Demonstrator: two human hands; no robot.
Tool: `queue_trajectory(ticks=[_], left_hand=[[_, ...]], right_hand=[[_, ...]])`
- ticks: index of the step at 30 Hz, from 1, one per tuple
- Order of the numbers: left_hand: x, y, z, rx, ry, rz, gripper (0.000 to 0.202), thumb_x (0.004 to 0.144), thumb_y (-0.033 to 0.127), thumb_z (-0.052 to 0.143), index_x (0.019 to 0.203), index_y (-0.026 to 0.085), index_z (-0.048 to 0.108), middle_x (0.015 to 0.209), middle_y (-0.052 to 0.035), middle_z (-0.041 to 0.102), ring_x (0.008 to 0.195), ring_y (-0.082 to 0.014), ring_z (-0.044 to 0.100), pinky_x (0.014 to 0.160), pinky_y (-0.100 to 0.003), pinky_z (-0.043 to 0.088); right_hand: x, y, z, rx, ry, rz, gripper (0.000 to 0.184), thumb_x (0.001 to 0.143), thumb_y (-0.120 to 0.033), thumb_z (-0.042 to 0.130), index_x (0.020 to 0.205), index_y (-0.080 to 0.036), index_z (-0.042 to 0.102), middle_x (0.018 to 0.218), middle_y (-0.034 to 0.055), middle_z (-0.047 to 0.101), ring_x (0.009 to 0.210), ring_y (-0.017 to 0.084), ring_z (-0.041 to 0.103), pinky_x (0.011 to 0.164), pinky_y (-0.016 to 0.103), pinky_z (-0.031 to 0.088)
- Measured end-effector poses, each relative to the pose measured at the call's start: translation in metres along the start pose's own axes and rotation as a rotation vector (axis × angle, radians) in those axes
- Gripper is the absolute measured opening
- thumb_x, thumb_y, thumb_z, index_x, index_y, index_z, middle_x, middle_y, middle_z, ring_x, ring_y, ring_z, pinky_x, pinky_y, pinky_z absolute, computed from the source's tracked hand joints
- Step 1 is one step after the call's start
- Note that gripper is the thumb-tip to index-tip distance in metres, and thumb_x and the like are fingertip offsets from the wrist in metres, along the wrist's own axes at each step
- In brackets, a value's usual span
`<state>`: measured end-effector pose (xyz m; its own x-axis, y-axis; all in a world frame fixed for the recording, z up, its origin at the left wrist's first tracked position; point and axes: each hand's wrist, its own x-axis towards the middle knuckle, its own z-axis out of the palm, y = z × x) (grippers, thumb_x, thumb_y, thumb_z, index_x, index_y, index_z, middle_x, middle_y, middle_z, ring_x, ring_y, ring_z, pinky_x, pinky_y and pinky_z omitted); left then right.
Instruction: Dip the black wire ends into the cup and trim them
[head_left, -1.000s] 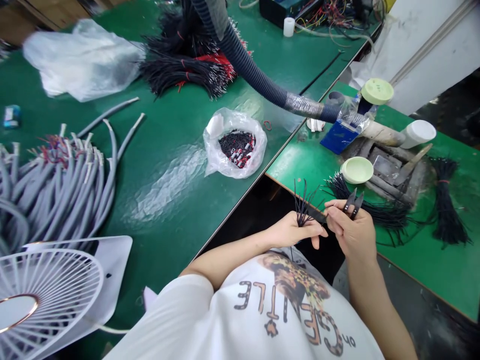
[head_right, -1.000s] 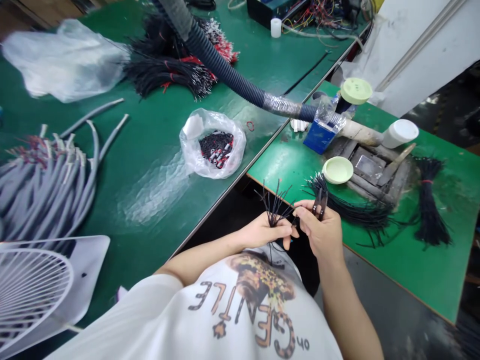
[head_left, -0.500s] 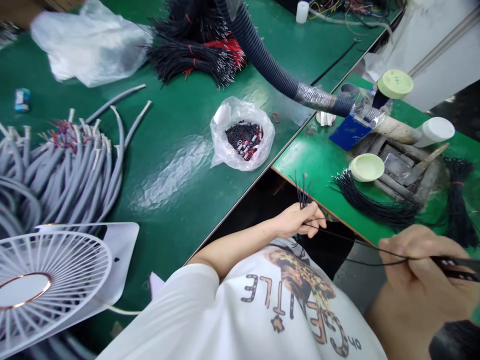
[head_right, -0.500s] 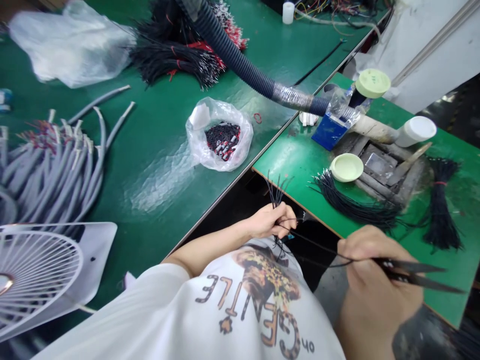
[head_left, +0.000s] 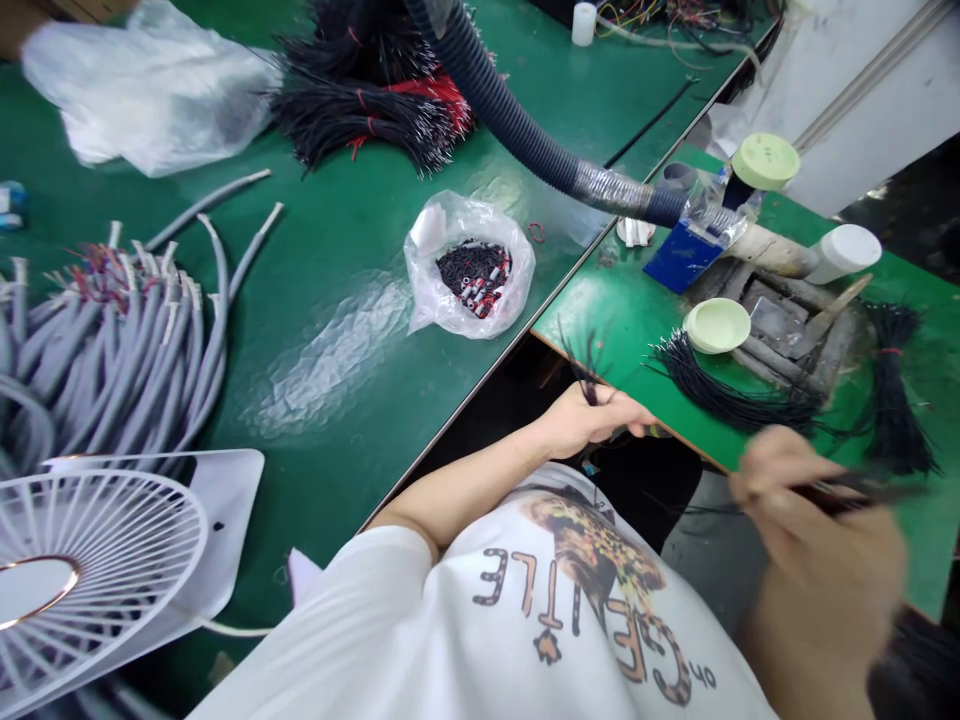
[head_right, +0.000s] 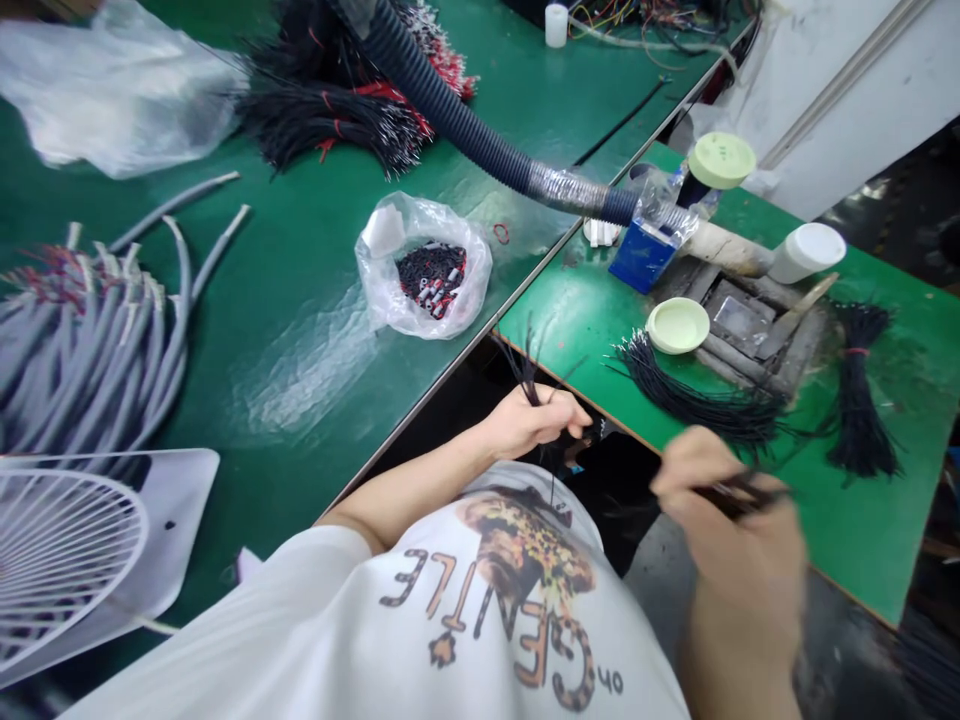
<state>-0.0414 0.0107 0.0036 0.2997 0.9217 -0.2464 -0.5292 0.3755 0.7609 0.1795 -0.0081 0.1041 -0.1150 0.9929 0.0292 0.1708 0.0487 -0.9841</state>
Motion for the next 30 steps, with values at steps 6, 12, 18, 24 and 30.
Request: queue_trajectory(ticks=[6, 12, 18, 24, 30], left_hand=[[-0.007, 0.013, 0.019, 0.072, -0.258, -0.171, 0.052, 0.068, 0.058, 0.076, 0.082, 0.008, 0.076, 0.049, 0.0019, 0.051, 0.042, -0.0031, 0.023, 0.043, -0.023, 0.013], [-0.002, 0.006, 0.010, -0.015, -0.241, -0.264, 0.042, 0.061, 0.046, 0.084, 0.075, 0.008, 0.074, 0.064, -0.0060, 0.067, 0.041, -0.0010, 0.025, 0.040, -0.023, 0.010], [-0.003, 0.002, 0.015, 0.020, -0.034, -0.170, 0.033, 0.059, 0.038, 0.086, 0.071, 0.010, 0.074, 0.058, -0.0032, 0.066, 0.044, -0.0044, 0.044, 0.043, -0.019, 0.027], [-0.007, 0.007, 0.021, 0.111, 0.055, -0.082, 0.035, 0.054, 0.037, 0.089, 0.069, 0.010, 0.073, 0.063, -0.0035, 0.068, 0.059, -0.0108, 0.059, 0.062, -0.025, 0.048], [-0.010, 0.009, 0.025, 0.147, 0.088, -0.078, 0.036, 0.054, 0.039, 0.089, 0.070, 0.010, 0.074, 0.064, -0.0031, 0.068, 0.058, -0.0097, 0.057, 0.060, -0.023, 0.048]], right_hand=[[0.032, 0.050, 0.039, 0.282, -0.288, 0.062, 0.007, 0.079, -0.019, 0.071, 0.081, -0.022, 0.076, 0.070, 0.0010, 0.055, 0.059, 0.012, 0.053, 0.051, 0.026, 0.039], [0.026, 0.054, 0.045, 0.310, -0.259, 0.119, 0.005, 0.080, -0.019, 0.071, 0.081, -0.020, 0.076, 0.070, 0.0002, 0.053, 0.053, 0.007, 0.044, 0.048, 0.024, 0.031], [0.024, 0.063, 0.047, 0.254, -0.126, 0.183, 0.012, 0.078, -0.022, 0.074, 0.090, -0.021, 0.076, 0.076, 0.0010, 0.058, 0.052, 0.006, 0.044, 0.045, 0.022, 0.029], [0.020, 0.062, 0.047, 0.076, 0.015, 0.130, 0.031, 0.074, -0.023, 0.077, 0.105, -0.023, 0.073, 0.081, 0.0008, 0.066, 0.057, 0.009, 0.052, 0.051, 0.022, 0.042], [0.018, 0.057, 0.049, -0.288, 0.077, -0.010, 0.019, 0.078, -0.023, 0.072, 0.097, -0.022, 0.076, 0.075, 0.0001, 0.068, 0.061, 0.011, 0.057, 0.059, 0.025, 0.047]])
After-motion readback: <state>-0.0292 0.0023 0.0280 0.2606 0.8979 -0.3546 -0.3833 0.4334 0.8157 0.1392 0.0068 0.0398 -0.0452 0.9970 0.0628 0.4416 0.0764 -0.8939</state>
